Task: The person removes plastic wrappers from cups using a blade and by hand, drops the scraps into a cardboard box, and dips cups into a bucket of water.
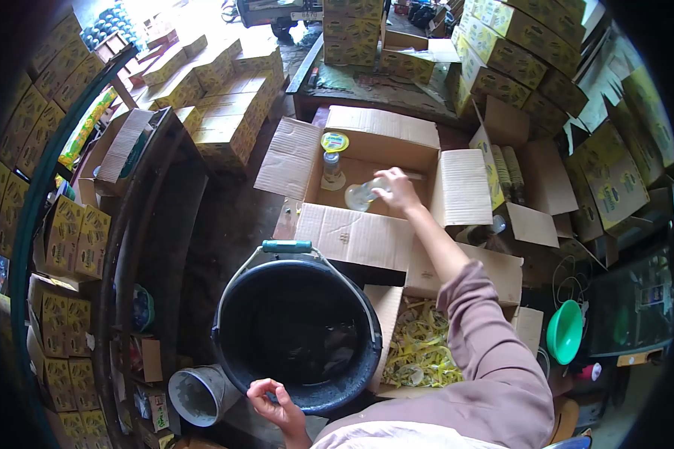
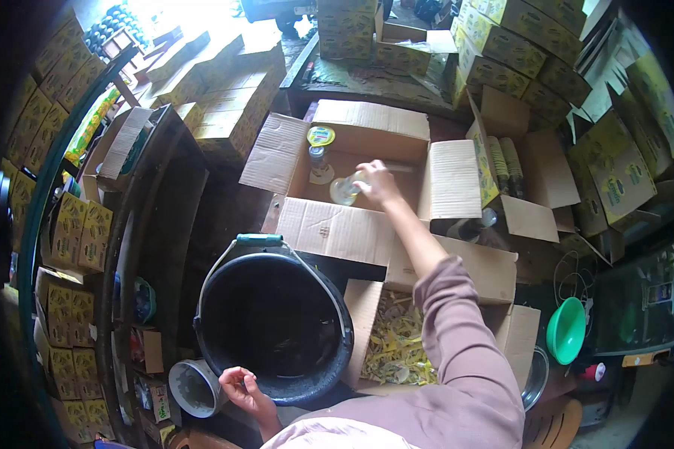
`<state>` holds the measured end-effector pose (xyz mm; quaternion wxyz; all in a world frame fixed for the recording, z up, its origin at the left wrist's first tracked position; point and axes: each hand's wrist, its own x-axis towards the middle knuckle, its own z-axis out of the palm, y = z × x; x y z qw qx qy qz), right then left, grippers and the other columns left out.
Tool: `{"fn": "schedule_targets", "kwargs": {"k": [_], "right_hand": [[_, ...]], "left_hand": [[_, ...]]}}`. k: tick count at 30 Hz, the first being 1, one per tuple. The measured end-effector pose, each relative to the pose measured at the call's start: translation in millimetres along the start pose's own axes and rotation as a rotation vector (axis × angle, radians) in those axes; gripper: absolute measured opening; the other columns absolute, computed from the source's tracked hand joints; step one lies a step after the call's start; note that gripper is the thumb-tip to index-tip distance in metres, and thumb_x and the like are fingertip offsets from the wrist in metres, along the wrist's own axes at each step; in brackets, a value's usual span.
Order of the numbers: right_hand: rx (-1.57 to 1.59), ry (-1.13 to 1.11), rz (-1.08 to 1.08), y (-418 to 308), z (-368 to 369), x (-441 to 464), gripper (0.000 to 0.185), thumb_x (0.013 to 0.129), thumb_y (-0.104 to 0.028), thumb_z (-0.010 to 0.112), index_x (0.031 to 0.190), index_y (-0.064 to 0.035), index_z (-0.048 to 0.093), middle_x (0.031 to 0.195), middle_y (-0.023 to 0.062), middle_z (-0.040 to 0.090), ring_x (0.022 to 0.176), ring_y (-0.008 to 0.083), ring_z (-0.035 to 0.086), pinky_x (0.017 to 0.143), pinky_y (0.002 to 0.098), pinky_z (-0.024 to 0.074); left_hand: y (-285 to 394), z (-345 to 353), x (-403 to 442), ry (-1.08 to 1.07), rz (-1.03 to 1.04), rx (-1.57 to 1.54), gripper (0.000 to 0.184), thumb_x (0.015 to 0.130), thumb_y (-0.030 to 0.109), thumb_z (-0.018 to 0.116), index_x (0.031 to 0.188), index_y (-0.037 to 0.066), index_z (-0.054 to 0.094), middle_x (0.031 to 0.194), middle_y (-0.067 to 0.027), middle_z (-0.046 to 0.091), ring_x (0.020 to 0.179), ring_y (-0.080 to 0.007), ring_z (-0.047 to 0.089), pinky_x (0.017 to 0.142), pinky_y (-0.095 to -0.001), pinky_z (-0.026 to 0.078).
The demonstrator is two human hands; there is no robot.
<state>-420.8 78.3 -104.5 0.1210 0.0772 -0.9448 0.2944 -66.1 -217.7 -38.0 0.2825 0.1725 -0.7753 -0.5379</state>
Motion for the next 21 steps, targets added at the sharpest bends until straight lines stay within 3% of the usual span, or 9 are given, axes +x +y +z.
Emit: {"fn": "schedule_targets", "kwargs": {"k": [3, 5, 9, 11, 14, 17, 19, 21], "right_hand": [[0.140, 0.264, 0.179, 9.1, -48.4, -45.1, 0.038, 0.067, -0.016, 0.075, 0.101, -0.0067, 0.061, 0.093, 0.0149, 0.059, 0.083, 0.0274, 0.060, 0.073, 0.0343, 0.0498], [0.484, 0.388, 0.212, -3.6, -77.3, -82.7, 0.031, 0.076, -0.012, 0.070, 0.101, 0.0006, 0.058, 0.089, 0.0089, 0.061, 0.083, 0.0156, 0.060, 0.070, 0.0279, 0.0506], [1.116, 0.429, 0.414, -66.2, -118.0, -171.1, 0.034, 0.083, -0.016, 0.063, 0.110, 0.0003, 0.051, 0.101, 0.0074, 0.058, 0.088, 0.0131, 0.059, 0.076, 0.0262, 0.0521], [1.405, 0.411, 0.452, -102.2, -127.0, -213.2, 0.035, 0.084, -0.017, 0.062, 0.112, -0.0005, 0.049, 0.105, 0.0074, 0.057, 0.091, 0.0134, 0.058, 0.077, 0.0266, 0.0522], [1.637, 0.315, 0.502, -155.2, -125.7, -278.2, 0.036, 0.085, -0.018, 0.060, 0.114, -0.0011, 0.048, 0.107, 0.0071, 0.056, 0.093, 0.0146, 0.058, 0.078, 0.0277, 0.0520], [1.442, 0.349, 0.333, -200.7, -112.1, -334.2, 0.031, 0.085, -0.008, 0.059, 0.114, -0.0021, 0.049, 0.107, 0.0075, 0.055, 0.093, 0.0129, 0.056, 0.081, 0.0265, 0.0497], [1.309, 0.277, 0.202, -213.6, -102.9, -369.2, 0.034, 0.081, -0.011, 0.064, 0.112, -0.0023, 0.052, 0.106, 0.0087, 0.056, 0.094, 0.0172, 0.057, 0.083, 0.0293, 0.0477], [0.813, 0.248, -0.038, -214.2, -116.8, -394.9, 0.033, 0.077, -0.014, 0.067, 0.106, -0.0020, 0.055, 0.105, 0.0100, 0.057, 0.096, 0.0214, 0.057, 0.084, 0.0326, 0.0460]], "left_hand": [[2.1, -0.2, 2.2, -0.049, 0.040, 0.009, 0.016, 0.078, 0.012, 0.052, 0.090, 0.006, 0.044, 0.079, -0.0043, 0.045, 0.067, -0.0112, 0.042, 0.062, -0.0250, 0.034], [4.8, 2.4, 4.5, -0.082, 0.082, -0.003, 0.018, 0.077, 0.008, 0.053, 0.093, 0.006, 0.045, 0.081, -0.0044, 0.047, 0.067, -0.0113, 0.042, 0.062, -0.0252, 0.033], [9.0, 0.5, 7.1, -0.258, 0.244, -0.010, 0.032, 0.075, 0.000, 0.057, 0.104, 0.005, 0.045, 0.088, -0.0056, 0.047, 0.077, -0.0129, 0.045, 0.071, -0.0264, 0.036], [20.0, 7.4, -4.8, -0.370, 0.027, -0.491, 0.040, 0.078, 0.003, 0.056, 0.114, 0.004, 0.040, 0.102, -0.0081, 0.048, 0.087, -0.0159, 0.048, 0.080, -0.0296, 0.039], [54.2, 24.0, -22.5, -0.668, -0.129, -0.749, 0.058, 0.080, 0.013, 0.059, 0.128, 0.004, 0.029, 0.123, -0.0135, 0.042, 0.111, -0.0229, 0.046, 0.093, -0.0345, 0.037], [62.6, 43.6, -45.3, -0.712, -0.289, -0.986, 0.065, 0.081, 0.022, 0.061, 0.133, 0.003, 0.025, 0.131, -0.0152, 0.038, 0.119, -0.0261, 0.042, 0.097, -0.0391, 0.036], [70.4, 38.4, -53.8, -0.713, -0.472, -1.271, 0.059, 0.085, 0.024, 0.057, 0.131, 0.003, 0.028, 0.129, -0.0145, 0.041, 0.117, -0.0265, 0.044, 0.096, -0.0411, 0.039], [63.3, 30.1, -56.4, -0.648, -0.547, -1.128, 0.047, 0.088, 0.027, 0.052, 0.125, 0.002, 0.038, 0.117, -0.0127, 0.049, 0.110, -0.0245, 0.049, 0.087, -0.0430, 0.046]]}}
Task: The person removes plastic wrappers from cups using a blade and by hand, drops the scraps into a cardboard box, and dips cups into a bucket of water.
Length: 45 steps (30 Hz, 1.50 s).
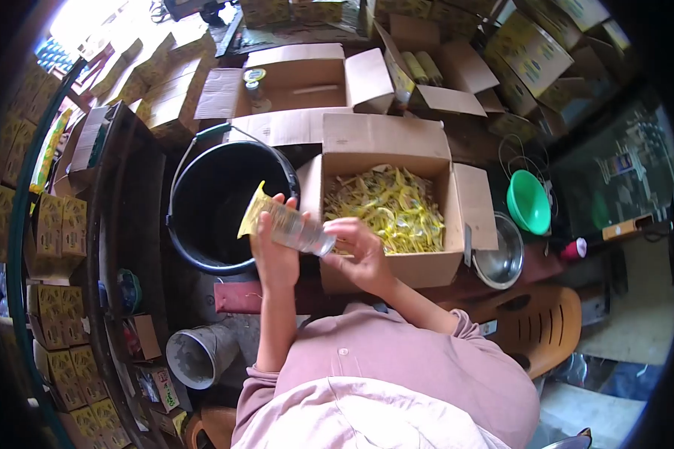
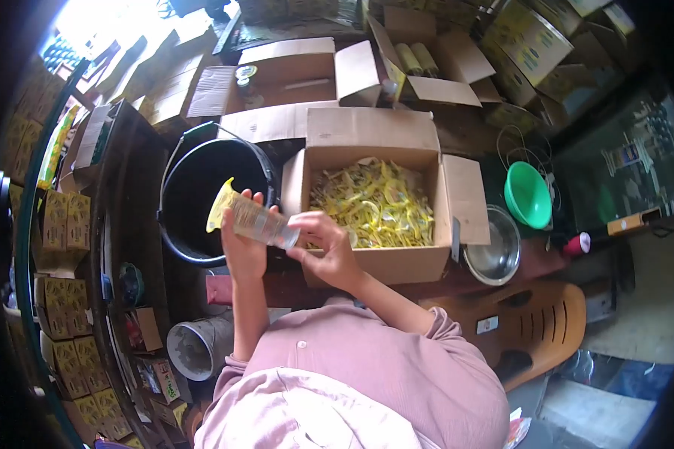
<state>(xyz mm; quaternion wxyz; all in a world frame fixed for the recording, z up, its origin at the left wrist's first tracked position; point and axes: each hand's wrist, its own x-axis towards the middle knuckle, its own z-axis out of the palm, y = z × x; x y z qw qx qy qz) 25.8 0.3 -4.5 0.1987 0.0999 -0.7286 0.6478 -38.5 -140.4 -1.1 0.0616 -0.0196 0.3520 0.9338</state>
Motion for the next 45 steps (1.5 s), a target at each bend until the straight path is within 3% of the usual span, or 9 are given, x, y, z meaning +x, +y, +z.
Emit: {"fn": "schedule_targets", "kwargs": {"k": [3, 6, 9, 14, 20, 22, 27, 34, 45], "right_hand": [[-0.526, 0.120, -0.076, -8.7, -38.5, -24.7, 0.031, 0.072, -0.020, 0.071, 0.094, -0.0023, 0.059, 0.103, 0.0124, 0.058, 0.098, 0.0280, 0.055, 0.084, 0.0380, 0.0438], [-0.859, 0.703, 0.097, 37.5, -113.9, -66.4, 0.018, 0.079, -0.017, 0.065, 0.089, -0.0038, 0.058, 0.091, 0.0094, 0.056, 0.089, 0.0248, 0.053, 0.081, 0.0353, 0.0421], [-0.916, 1.168, 0.413, 93.3, -192.8, -123.1, 0.037, 0.075, -0.028, 0.070, 0.096, -0.0011, 0.054, 0.093, 0.0123, 0.050, 0.084, 0.0228, 0.049, 0.077, 0.0336, 0.0412], [-0.071, 1.000, 0.687, 129.8, -238.6, -166.4, 0.038, 0.075, -0.016, 0.070, 0.102, 0.0051, 0.054, 0.102, 0.0097, 0.058, 0.091, 0.0185, 0.054, 0.081, 0.0295, 0.0423], [-0.128, 1.207, 0.891, 86.7, -226.4, -157.8, 0.041, 0.078, -0.007, 0.065, 0.116, 0.0001, 0.050, 0.095, 0.0051, 0.060, 0.080, 0.0098, 0.055, 0.072, 0.0265, 0.0444], [-0.100, 1.143, 0.511, 87.7, -223.4, -154.8, 0.040, 0.079, -0.013, 0.065, 0.117, -0.0067, 0.052, 0.093, -0.0037, 0.060, 0.072, 0.0016, 0.051, 0.059, 0.0172, 0.0350], [0.012, 0.701, 0.302, 46.9, -126.5, -37.4, 0.025, 0.081, -0.002, 0.060, 0.106, 0.0004, 0.058, 0.096, 0.0042, 0.059, 0.086, 0.0109, 0.056, 0.078, 0.0237, 0.0461], [-0.293, -0.021, -0.097, 5.1, 26.0, 73.8, 0.029, 0.069, 0.004, 0.066, 0.096, -0.0068, 0.067, 0.066, 0.0057, 0.056, 0.061, 0.0139, 0.053, 0.059, 0.0259, 0.0414], [-0.491, -0.255, -0.354, 0.8, 68.7, 90.8, 0.032, 0.070, 0.000, 0.061, 0.099, -0.0116, 0.066, 0.064, 0.0043, 0.050, 0.061, 0.0194, 0.051, 0.063, 0.0313, 0.0382]], "left_hand": [[13.5, -12.2, -9.2, 0.016, 0.109, 0.093, 0.045, 0.088, 0.025, 0.053, 0.122, 0.000, 0.040, 0.116, -0.0124, 0.049, 0.107, -0.0238, 0.050, 0.085, -0.0433, 0.047], [34.2, -27.0, 2.1, 0.105, 0.270, 0.134, 0.043, 0.087, 0.019, 0.055, 0.122, -0.002, 0.041, 0.116, -0.0132, 0.050, 0.106, -0.0227, 0.051, 0.087, -0.0411, 0.047], [44.1, -50.0, 24.2, 0.161, 0.411, 0.355, 0.039, 0.086, 0.016, 0.056, 0.118, -0.002, 0.047, 0.109, -0.0122, 0.057, 0.101, -0.0187, 0.055, 0.085, -0.0345, 0.047], [38.0, -81.4, 56.1, 0.116, 0.487, 0.843, 0.026, 0.079, 0.008, 0.063, 0.102, -0.002, 0.059, 0.098, -0.0065, 0.062, 0.087, -0.0116, 0.058, 0.078, -0.0254, 0.045], [36.7, -72.1, 52.4, 0.042, 0.381, 0.819, 0.035, 0.073, 0.002, 0.068, 0.104, -0.003, 0.055, 0.096, -0.0071, 0.062, 0.085, -0.0122, 0.059, 0.078, -0.0252, 0.045], [33.5, -78.5, 56.9, 0.006, 0.433, 0.897, 0.048, 0.069, 0.001, 0.071, 0.111, -0.001, 0.046, 0.099, -0.0093, 0.060, 0.089, -0.0138, 0.059, 0.079, -0.0265, 0.046], [34.7, -62.9, 51.8, -0.097, 0.513, 0.981, 0.058, 0.066, 0.001, 0.073, 0.114, 0.002, 0.041, 0.102, -0.0116, 0.059, 0.092, -0.0184, 0.059, 0.081, -0.0290, 0.047], [39.6, -64.7, 45.8, -0.124, 0.532, 1.083, 0.064, 0.060, 0.000, 0.072, 0.116, 0.006, 0.041, 0.101, -0.0116, 0.059, 0.093, -0.0218, 0.060, 0.082, -0.0311, 0.047], [39.6, -65.1, 49.7, -0.104, 0.500, 1.023, 0.063, 0.062, 0.004, 0.073, 0.115, 0.006, 0.039, 0.100, -0.0120, 0.060, 0.091, -0.0226, 0.062, 0.078, -0.0317, 0.050]]}}
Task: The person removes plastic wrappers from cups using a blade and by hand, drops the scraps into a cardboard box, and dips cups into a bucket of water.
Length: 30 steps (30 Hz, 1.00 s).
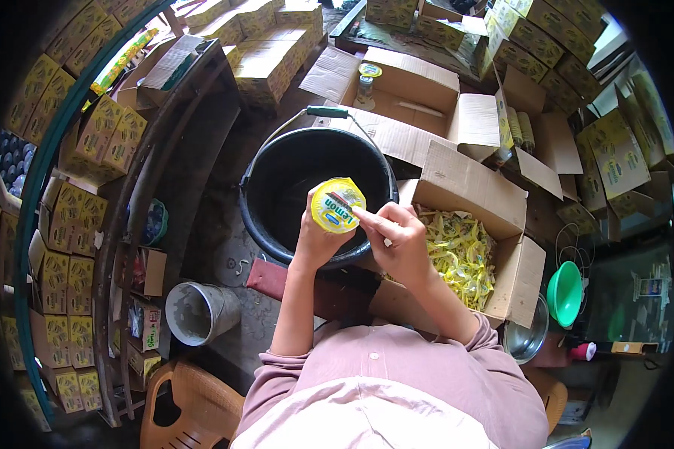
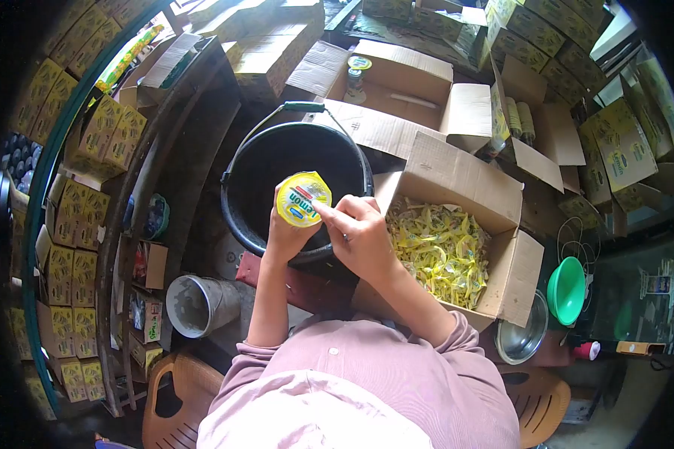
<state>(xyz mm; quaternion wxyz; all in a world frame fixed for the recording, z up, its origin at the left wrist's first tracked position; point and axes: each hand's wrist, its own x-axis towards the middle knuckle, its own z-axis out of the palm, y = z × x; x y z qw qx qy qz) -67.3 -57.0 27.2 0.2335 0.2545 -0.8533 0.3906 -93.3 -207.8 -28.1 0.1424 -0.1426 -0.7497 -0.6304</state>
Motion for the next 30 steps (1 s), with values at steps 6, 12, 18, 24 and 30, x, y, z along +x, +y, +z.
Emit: {"fn": "schedule_targets", "kwargs": {"k": [6, 12, 18, 24, 30], "right_hand": [[-0.017, 0.009, -0.018, 2.2, 6.7, 0.7, 0.033, 0.069, 0.001, 0.062, 0.099, -0.0117, 0.067, 0.062, 0.0041, 0.049, 0.057, 0.0187, 0.048, 0.059, 0.0301, 0.0369], [-0.038, -0.044, -0.024, 0.9, 4.2, 0.3, 0.034, 0.067, 0.001, 0.060, 0.099, -0.0077, 0.065, 0.067, 0.0067, 0.049, 0.063, 0.0212, 0.051, 0.065, 0.0317, 0.0377], [-0.052, -0.103, -0.014, -1.1, 5.1, 1.3, 0.036, 0.065, 0.002, 0.058, 0.099, -0.0048, 0.064, 0.072, 0.0092, 0.051, 0.069, 0.0240, 0.053, 0.069, 0.0333, 0.0393], [-0.026, -0.050, -0.016, 2.6, 7.3, -0.5, 0.034, 0.069, 0.003, 0.059, 0.100, -0.0105, 0.065, 0.064, 0.0064, 0.046, 0.059, 0.0212, 0.047, 0.062, 0.0320, 0.0360], [-0.023, -0.056, -0.031, 2.7, 4.7, 0.1, 0.033, 0.069, 0.002, 0.059, 0.100, -0.0104, 0.066, 0.064, 0.0066, 0.045, 0.059, 0.0213, 0.047, 0.061, 0.0320, 0.0357]], "left_hand": [[-0.4, -0.1, -0.3, -0.016, -0.015, -0.009, 0.064, 0.062, 0.005, 0.074, 0.115, 0.007, 0.040, 0.101, -0.0118, 0.060, 0.092, -0.0224, 0.061, 0.078, -0.0318, 0.050], [-0.1, 1.4, -0.4, -0.015, -0.014, -0.004, 0.064, 0.062, 0.005, 0.075, 0.115, 0.007, 0.040, 0.101, -0.0116, 0.060, 0.091, -0.0217, 0.061, 0.078, -0.0314, 0.050], [0.7, 1.3, -0.8, -0.014, -0.054, -0.012, 0.064, 0.062, 0.005, 0.075, 0.116, 0.007, 0.040, 0.101, -0.0114, 0.060, 0.091, -0.0209, 0.061, 0.078, -0.0313, 0.050], [0.9, 1.5, -1.5, -0.016, -0.039, -0.002, 0.066, 0.062, 0.005, 0.075, 0.117, 0.007, 0.039, 0.102, -0.0111, 0.059, 0.092, -0.0206, 0.060, 0.079, -0.0311, 0.050], [0.6, 1.8, -1.6, -0.030, -0.049, -0.012, 0.068, 0.062, 0.004, 0.075, 0.118, 0.007, 0.038, 0.103, -0.0110, 0.058, 0.093, -0.0210, 0.059, 0.081, -0.0313, 0.049]]}}
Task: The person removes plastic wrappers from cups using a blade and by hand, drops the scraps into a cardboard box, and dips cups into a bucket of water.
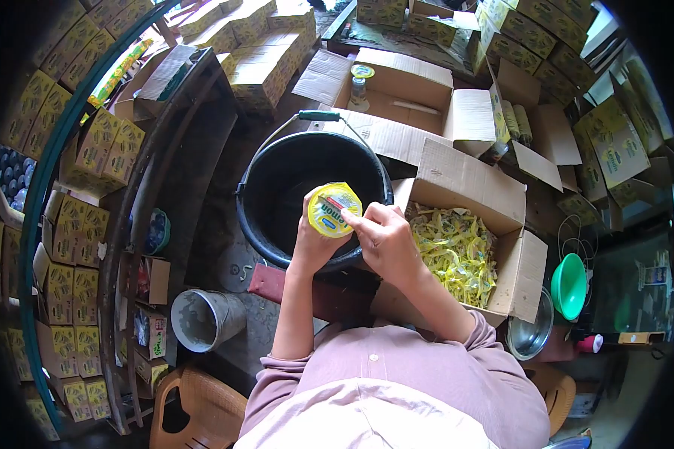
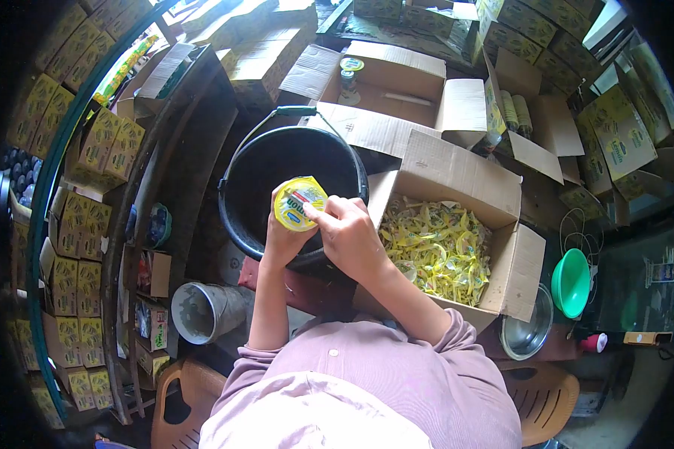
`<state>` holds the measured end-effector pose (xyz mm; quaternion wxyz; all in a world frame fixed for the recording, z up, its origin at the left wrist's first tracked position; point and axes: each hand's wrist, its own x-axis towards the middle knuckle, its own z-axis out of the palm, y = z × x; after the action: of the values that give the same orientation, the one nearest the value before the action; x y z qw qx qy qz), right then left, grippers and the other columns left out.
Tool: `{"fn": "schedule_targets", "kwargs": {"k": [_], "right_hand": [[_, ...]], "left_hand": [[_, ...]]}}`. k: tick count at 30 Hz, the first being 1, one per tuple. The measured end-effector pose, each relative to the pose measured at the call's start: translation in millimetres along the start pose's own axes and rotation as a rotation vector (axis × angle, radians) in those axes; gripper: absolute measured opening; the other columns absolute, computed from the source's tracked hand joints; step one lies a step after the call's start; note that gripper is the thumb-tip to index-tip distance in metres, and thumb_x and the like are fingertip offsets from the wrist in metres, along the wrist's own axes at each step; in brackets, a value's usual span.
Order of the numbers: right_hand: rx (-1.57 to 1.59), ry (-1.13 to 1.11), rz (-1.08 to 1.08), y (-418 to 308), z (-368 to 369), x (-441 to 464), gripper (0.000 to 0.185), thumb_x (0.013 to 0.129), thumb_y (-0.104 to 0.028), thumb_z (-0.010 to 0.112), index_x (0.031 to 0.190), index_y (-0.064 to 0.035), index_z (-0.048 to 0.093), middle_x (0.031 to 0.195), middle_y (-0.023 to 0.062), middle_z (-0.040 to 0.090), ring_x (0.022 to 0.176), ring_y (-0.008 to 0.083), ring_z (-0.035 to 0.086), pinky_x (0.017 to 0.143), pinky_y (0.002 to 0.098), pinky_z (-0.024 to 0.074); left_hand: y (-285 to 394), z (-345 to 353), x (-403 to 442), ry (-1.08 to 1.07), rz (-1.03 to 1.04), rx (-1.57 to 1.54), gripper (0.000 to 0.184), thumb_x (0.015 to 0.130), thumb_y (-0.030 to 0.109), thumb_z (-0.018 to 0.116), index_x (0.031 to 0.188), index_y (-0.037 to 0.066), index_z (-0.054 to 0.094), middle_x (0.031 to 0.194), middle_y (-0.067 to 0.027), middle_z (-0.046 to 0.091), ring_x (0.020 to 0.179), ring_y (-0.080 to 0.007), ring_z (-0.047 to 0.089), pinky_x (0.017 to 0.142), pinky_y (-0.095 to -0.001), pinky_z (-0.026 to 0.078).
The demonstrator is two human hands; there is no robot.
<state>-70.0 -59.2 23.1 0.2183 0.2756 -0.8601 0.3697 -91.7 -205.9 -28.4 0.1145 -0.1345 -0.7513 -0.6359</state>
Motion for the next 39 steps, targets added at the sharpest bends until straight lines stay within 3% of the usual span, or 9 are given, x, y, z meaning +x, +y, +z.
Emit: {"fn": "schedule_targets", "kwargs": {"k": [4, 7, 10, 25, 28, 39], "right_hand": [[-0.013, -0.078, 0.041, -3.9, -4.9, -0.2, 0.035, 0.065, 0.003, 0.057, 0.099, -0.0043, 0.064, 0.072, 0.0096, 0.051, 0.069, 0.0243, 0.053, 0.070, 0.0339, 0.0393], [-0.016, -0.084, 0.062, -2.6, -4.1, -3.5, 0.034, 0.065, 0.003, 0.057, 0.098, -0.0043, 0.064, 0.072, 0.0097, 0.051, 0.069, 0.0244, 0.053, 0.070, 0.0341, 0.0393], [-0.001, -0.004, 0.024, 1.3, -0.2, -3.2, 0.033, 0.070, 0.002, 0.060, 0.100, -0.0100, 0.065, 0.063, 0.0068, 0.045, 0.059, 0.0214, 0.047, 0.060, 0.0320, 0.0356], [-0.015, -0.073, 0.006, 0.7, -5.1, 10.2, 0.032, 0.071, 0.002, 0.060, 0.100, -0.0090, 0.064, 0.065, 0.0079, 0.046, 0.059, 0.0224, 0.049, 0.061, 0.0335, 0.0374], [-0.028, -0.136, 0.043, -2.9, -9.1, 7.5, 0.033, 0.065, 0.004, 0.057, 0.097, -0.0035, 0.063, 0.074, 0.0107, 0.050, 0.071, 0.0262, 0.054, 0.069, 0.0359, 0.0409], [-0.041, -0.204, 0.074, -0.4, -33.9, -4.4, 0.036, 0.065, 0.004, 0.057, 0.098, -0.0069, 0.064, 0.070, 0.0084, 0.049, 0.066, 0.0243, 0.053, 0.068, 0.0352, 0.0404]], "left_hand": [[-0.7, -0.8, -0.6, -0.004, -0.003, -0.015, 0.068, 0.062, 0.004, 0.076, 0.118, 0.008, 0.038, 0.104, -0.0110, 0.057, 0.095, -0.0208, 0.058, 0.082, -0.0317, 0.048], [1.3, -1.1, -0.3, -0.005, -0.014, -0.011, 0.069, 0.062, 0.004, 0.075, 0.119, 0.008, 0.037, 0.105, -0.0110, 0.057, 0.096, -0.0208, 0.058, 0.083, -0.0319, 0.047], [-0.1, -1.4, -0.5, -0.016, -0.016, 0.007, 0.069, 0.062, 0.004, 0.075, 0.119, 0.008, 0.036, 0.105, -0.0112, 0.057, 0.095, -0.0210, 0.058, 0.083, -0.0320, 0.048], [-8.5, 0.7, -0.3, -0.003, 0.001, -0.038, 0.070, 0.063, 0.004, 0.074, 0.120, 0.008, 0.034, 0.105, -0.0108, 0.055, 0.096, -0.0210, 0.057, 0.084, -0.0315, 0.047], [-4.2, 0.1, 0.3, -0.007, -0.005, 0.011, 0.070, 0.062, 0.003, 0.074, 0.120, 0.008, 0.034, 0.105, -0.0107, 0.055, 0.095, -0.0206, 0.057, 0.084, -0.0313, 0.047], [-2.3, 0.0, 2.5, 0.055, 0.053, 0.071, 0.070, 0.062, 0.001, 0.074, 0.119, 0.007, 0.034, 0.103, -0.0111, 0.054, 0.095, -0.0218, 0.057, 0.084, -0.0316, 0.046]]}}
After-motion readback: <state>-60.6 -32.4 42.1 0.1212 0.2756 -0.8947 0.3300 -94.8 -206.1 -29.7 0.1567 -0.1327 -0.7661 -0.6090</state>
